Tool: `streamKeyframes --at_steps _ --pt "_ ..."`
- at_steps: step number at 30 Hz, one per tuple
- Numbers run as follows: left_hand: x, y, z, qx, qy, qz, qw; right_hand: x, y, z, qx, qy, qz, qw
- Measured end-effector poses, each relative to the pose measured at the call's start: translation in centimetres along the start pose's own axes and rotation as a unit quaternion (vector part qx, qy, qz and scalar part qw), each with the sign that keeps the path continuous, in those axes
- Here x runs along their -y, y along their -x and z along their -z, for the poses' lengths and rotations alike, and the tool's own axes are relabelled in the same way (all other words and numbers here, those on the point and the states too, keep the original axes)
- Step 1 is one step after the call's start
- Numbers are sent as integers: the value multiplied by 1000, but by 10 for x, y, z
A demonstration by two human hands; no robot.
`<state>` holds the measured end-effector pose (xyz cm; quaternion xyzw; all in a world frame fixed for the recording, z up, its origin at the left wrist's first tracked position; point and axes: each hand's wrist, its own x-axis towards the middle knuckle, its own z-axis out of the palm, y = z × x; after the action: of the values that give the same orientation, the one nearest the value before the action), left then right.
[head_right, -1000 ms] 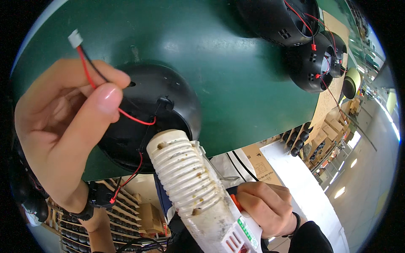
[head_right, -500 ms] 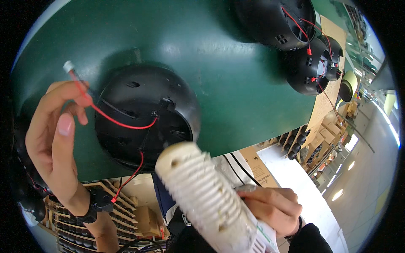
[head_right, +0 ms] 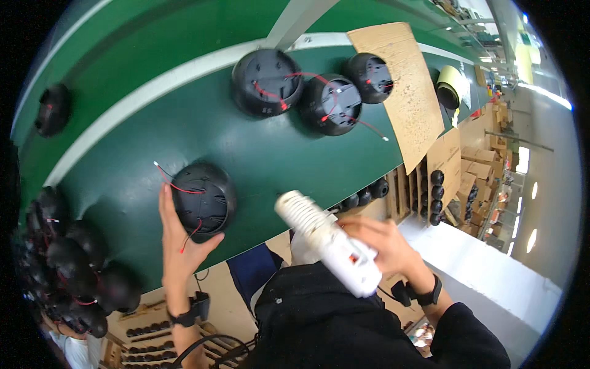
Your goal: The person is assembling plastic housings for electronics, applying glue with a glue gun to secure components and wires.
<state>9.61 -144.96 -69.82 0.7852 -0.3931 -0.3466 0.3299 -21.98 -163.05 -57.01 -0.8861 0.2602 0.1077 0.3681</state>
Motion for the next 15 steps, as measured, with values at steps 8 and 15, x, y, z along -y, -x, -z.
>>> streamKeyframes --at_steps 8,15 --pt "-32 7 -27 -106 -70 30 991 -136 45 -27 -257 109 -224 934" --pt "-66 -15 -46 -86 -138 79 983 -241 -4 -10 -344 155 -155 913"
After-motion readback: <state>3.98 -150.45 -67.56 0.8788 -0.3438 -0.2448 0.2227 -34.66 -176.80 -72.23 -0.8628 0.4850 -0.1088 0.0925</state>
